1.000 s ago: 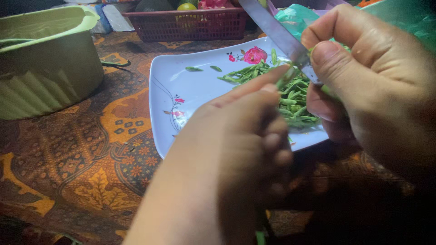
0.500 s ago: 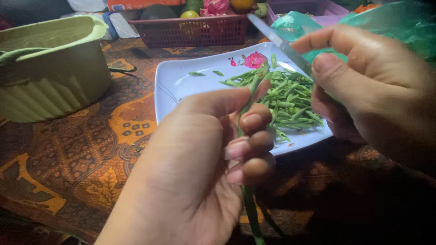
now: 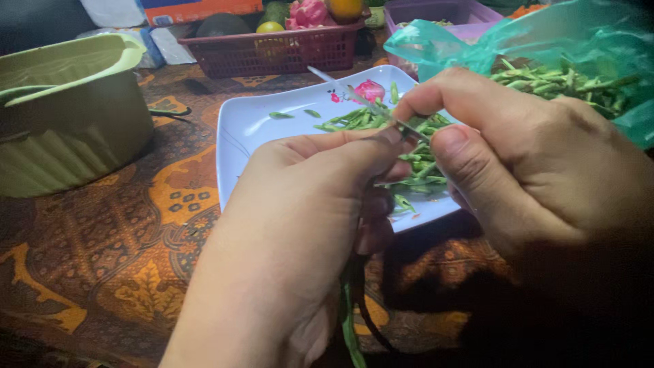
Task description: The person trims green beans with a knife and places them onto a white plate, taking them from a plastic bag and a colander.
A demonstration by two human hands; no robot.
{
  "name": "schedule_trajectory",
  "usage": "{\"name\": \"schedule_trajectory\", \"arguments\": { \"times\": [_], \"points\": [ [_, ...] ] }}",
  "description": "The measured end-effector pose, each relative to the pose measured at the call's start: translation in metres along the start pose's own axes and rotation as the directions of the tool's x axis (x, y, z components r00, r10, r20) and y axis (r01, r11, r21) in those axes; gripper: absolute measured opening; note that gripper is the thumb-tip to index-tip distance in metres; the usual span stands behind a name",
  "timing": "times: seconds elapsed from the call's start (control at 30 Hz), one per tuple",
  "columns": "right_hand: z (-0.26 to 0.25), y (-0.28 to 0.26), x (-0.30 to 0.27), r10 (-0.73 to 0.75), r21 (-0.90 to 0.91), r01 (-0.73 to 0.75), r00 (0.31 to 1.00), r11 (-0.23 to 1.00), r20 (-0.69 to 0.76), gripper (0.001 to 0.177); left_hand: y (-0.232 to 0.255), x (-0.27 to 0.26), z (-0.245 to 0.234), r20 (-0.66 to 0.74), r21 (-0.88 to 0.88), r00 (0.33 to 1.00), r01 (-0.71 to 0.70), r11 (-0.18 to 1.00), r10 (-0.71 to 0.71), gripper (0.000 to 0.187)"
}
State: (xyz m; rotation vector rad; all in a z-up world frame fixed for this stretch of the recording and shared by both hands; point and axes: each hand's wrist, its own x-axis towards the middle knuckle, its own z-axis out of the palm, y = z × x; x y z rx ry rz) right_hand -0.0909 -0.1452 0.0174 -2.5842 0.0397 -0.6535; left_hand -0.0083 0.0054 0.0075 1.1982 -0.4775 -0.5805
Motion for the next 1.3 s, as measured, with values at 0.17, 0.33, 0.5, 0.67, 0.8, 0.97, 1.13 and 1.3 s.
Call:
{"name": "schedule_trajectory", "arguments": {
  "times": [0.17, 0.33, 0.5, 0.67, 0.8, 0.97, 1.13, 1.3],
  "points": [
    [-0.004, -0.005, -0.007, -0.08, -0.339, 0.018, 0.982, 0.941, -0.171, 0.028, -0.004, 0.001, 0.017, 0.007, -0.019, 1.0, -0.004, 1.0, 0.004, 0.026],
    [-0.016, -0.005, -0.004, 0.114, -0.285, -0.159, 0.979, 0.945, -0.169, 0.026, -0.006, -0.002, 0.042, -0.135, 0.435, 0.976, -0.099, 0.895, 0.173, 0.026],
    [-0.029, -0.007, -0.003, 0.223, -0.185, -0.257, 0.957, 0.949, -0.187, 0.032, -0.008, -0.01, 0.067, -0.157, 0.711, 0.858, -0.246, 0.659, 0.49, 0.021],
    [-0.044, 0.013, -0.003, 0.291, -0.157, -0.322, 0.937, 0.934, -0.196, 0.041, -0.009, -0.01, 0.085, -0.078, 0.685, 0.808, -0.382, 0.621, 0.583, 0.02],
    [-0.064, 0.066, 0.013, 0.439, 0.147, -0.417, 0.882, 0.897, -0.175, 0.037, -0.012, -0.007, 0.098, -0.035, 0.625, 0.836, -0.409, 0.666, 0.547, 0.021],
    [-0.091, 0.154, 0.028, 0.61, 0.384, -0.585, 0.79, 0.715, 0.067, 0.049, -0.006, 0.003, 0.081, 0.199, -0.3, 0.98, 0.067, 0.952, -0.006, 0.039],
    [-0.099, 0.158, 0.033, 0.67, 0.423, -0.617, 0.742, 0.663, 0.032, 0.062, -0.005, 0.001, 0.071, 0.239, -0.374, 0.969, 0.155, 0.914, -0.066, 0.028],
    [-0.084, 0.094, 0.027, 0.586, 0.354, -0.528, 0.807, 0.772, -0.075, 0.049, -0.009, 0.0, 0.058, 0.23, -0.438, 0.972, 0.153, 0.886, -0.054, 0.014]
  ]
}}
